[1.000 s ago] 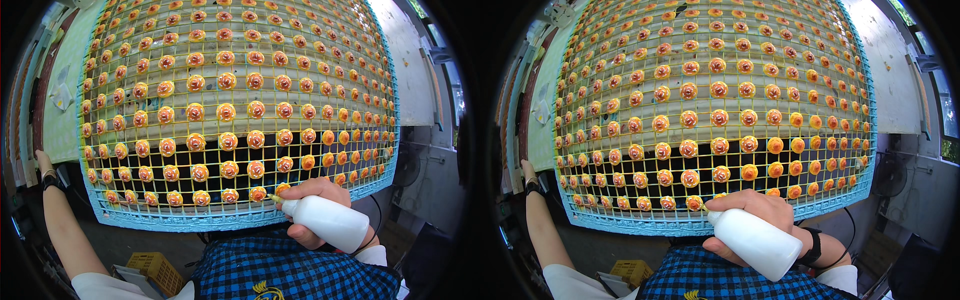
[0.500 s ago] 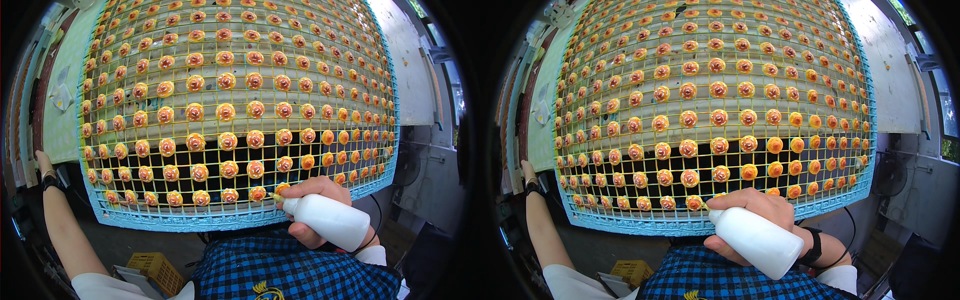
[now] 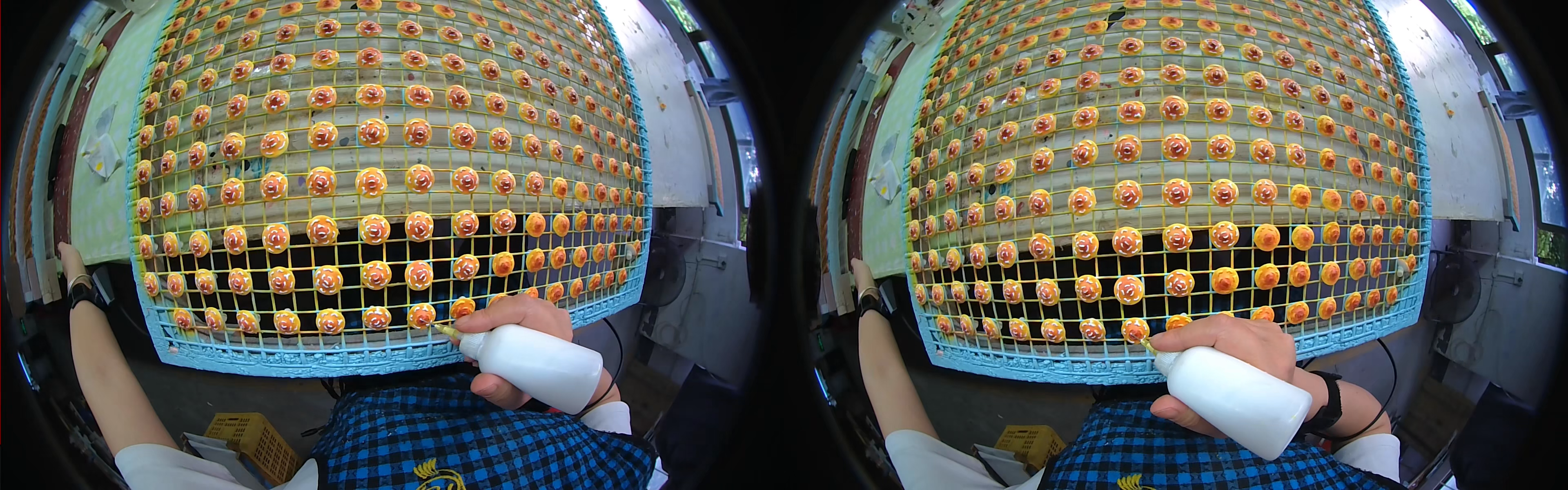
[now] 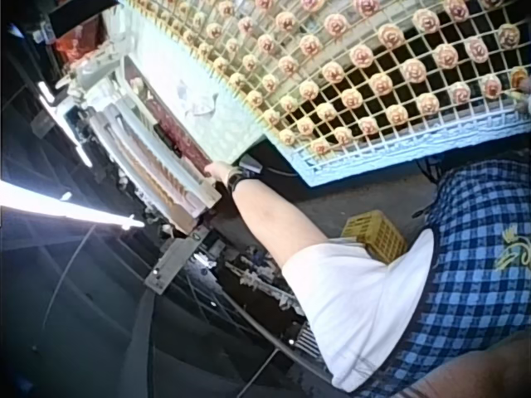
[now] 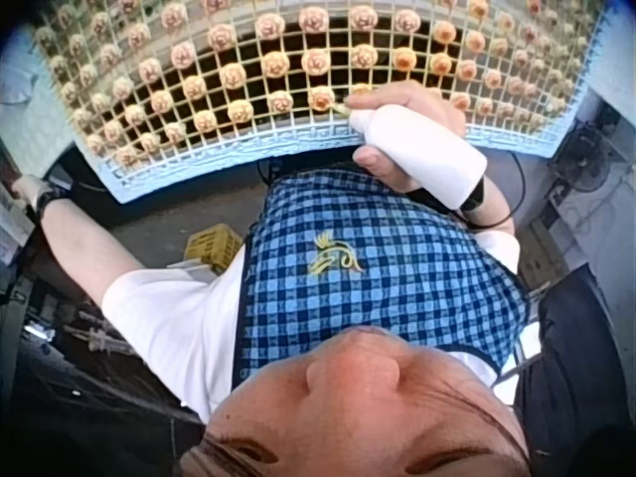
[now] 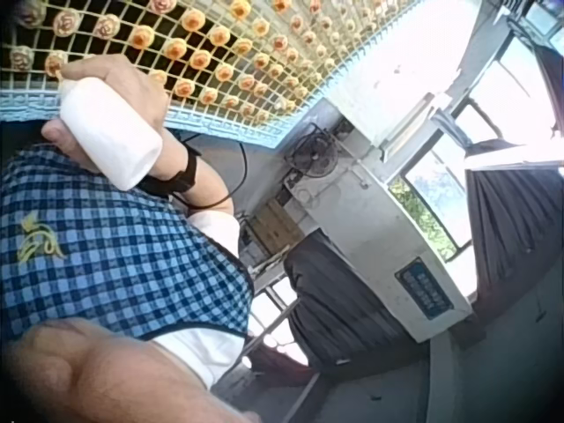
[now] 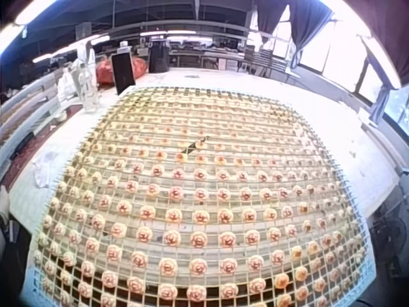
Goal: Applying a liquid substance from a small bottle onto tiny decorative items arranged on a grid rack.
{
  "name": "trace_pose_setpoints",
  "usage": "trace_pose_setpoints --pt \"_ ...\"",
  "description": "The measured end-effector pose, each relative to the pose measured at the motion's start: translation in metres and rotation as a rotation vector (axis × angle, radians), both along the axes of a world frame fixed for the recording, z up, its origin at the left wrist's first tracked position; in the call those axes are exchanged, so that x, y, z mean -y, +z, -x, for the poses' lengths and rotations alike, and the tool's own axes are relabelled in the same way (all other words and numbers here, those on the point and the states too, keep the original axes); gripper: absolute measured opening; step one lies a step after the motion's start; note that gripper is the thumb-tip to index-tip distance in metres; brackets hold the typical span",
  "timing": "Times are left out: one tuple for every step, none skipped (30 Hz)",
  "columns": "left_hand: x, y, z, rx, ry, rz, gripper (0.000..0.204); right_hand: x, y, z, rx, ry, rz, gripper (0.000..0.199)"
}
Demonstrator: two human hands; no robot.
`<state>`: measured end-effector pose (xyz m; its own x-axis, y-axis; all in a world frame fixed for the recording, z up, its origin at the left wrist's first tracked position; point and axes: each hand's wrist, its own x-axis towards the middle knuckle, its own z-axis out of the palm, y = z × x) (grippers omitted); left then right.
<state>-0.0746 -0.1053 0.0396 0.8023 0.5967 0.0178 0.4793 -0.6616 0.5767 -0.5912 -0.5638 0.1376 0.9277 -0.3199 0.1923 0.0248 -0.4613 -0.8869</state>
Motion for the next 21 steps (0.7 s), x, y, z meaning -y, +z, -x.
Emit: trace_pose_setpoints --pt "0.009 -0.001 0.003 -0.002 0.022 -0.012 0.070 0.000 -0.001 -0.001 0.008 0.005 0.003 0.041" --pt "0.009 -0.005 0.000 -0.006 0.019 -0.009 0.070 0.000 -0.002 -0.002 0.016 0.010 0.006 0.040" --pt "0.004 -0.002 -0.001 -0.014 0.022 -0.020 0.070 0.001 -0.002 -0.002 0.019 0.014 0.002 0.040" --pt "-0.001 0.000 -0.002 -0.021 0.026 -0.032 0.069 0.003 -0.001 -0.003 0.027 0.039 0.030 0.040" --pt "-0.007 0.003 -0.002 -0.017 0.031 -0.037 0.069 0.003 -0.001 -0.003 0.036 0.064 0.057 0.040" --pt "-0.004 0.002 -0.002 -0.006 0.009 -0.014 0.069 0.003 -0.001 -0.003 0.034 0.061 0.059 0.040" --pt "-0.001 0.001 0.000 0.005 -0.012 0.007 0.069 0.002 -0.001 -0.002 0.031 0.043 0.038 0.040" --pt "0.002 0.000 0.001 0.004 -0.014 0.008 0.069 0.002 -0.002 -0.002 0.027 0.025 0.016 0.040" --pt "0.006 -0.002 0.004 0.026 -0.006 0.032 0.068 0.001 -0.002 -0.002 0.026 0.022 0.017 0.040" --pt "0.010 -0.002 0.006 0.047 0.002 0.056 0.068 0.000 -0.002 -0.001 0.016 0.003 0.007 0.040" --pt "0.014 -0.002 0.007 0.045 -0.001 0.057 0.068 0.000 -0.002 0.000 0.006 -0.017 -0.003 0.040" --pt "0.013 -0.001 0.007 0.045 0.003 0.055 0.068 -0.001 -0.002 0.000 0.008 -0.016 -0.005 0.040" --pt "0.013 0.000 0.008 0.044 0.007 0.053 0.068 -0.002 -0.002 0.001 0.001 -0.027 -0.017 0.040" --pt "0.013 0.001 0.008 0.042 0.011 0.051 0.068 -0.002 -0.002 0.001 -0.005 -0.038 -0.029 0.040" --pt "0.012 0.002 0.008 0.041 0.015 0.050 0.068 -0.002 -0.002 0.001 -0.005 -0.037 -0.029 0.040" --pt "0.012 0.002 0.008 0.039 0.019 0.050 0.068 -0.001 -0.002 0.001 -0.001 -0.032 -0.041 0.040" --pt "0.011 0.002 0.007 0.037 0.022 0.049 0.068 -0.001 -0.002 0.002 0.003 -0.028 -0.054 0.040" --pt "0.011 0.002 0.007 0.035 0.027 0.048 0.068 0.000 -0.002 0.002 0.004 -0.027 -0.054 0.040" --pt "0.010 0.002 0.007 0.034 0.031 0.047 0.068 0.000 -0.002 0.002 0.005 -0.017 -0.055 0.040" --pt "0.009 0.002 0.007 0.032 0.035 0.046 0.068 0.000 -0.002 0.002 0.007 -0.008 -0.057 0.040" --pt "0.009 0.002 0.006 0.030 0.038 0.046 0.068 0.000 -0.001 0.002 0.007 -0.008 -0.056 0.040"
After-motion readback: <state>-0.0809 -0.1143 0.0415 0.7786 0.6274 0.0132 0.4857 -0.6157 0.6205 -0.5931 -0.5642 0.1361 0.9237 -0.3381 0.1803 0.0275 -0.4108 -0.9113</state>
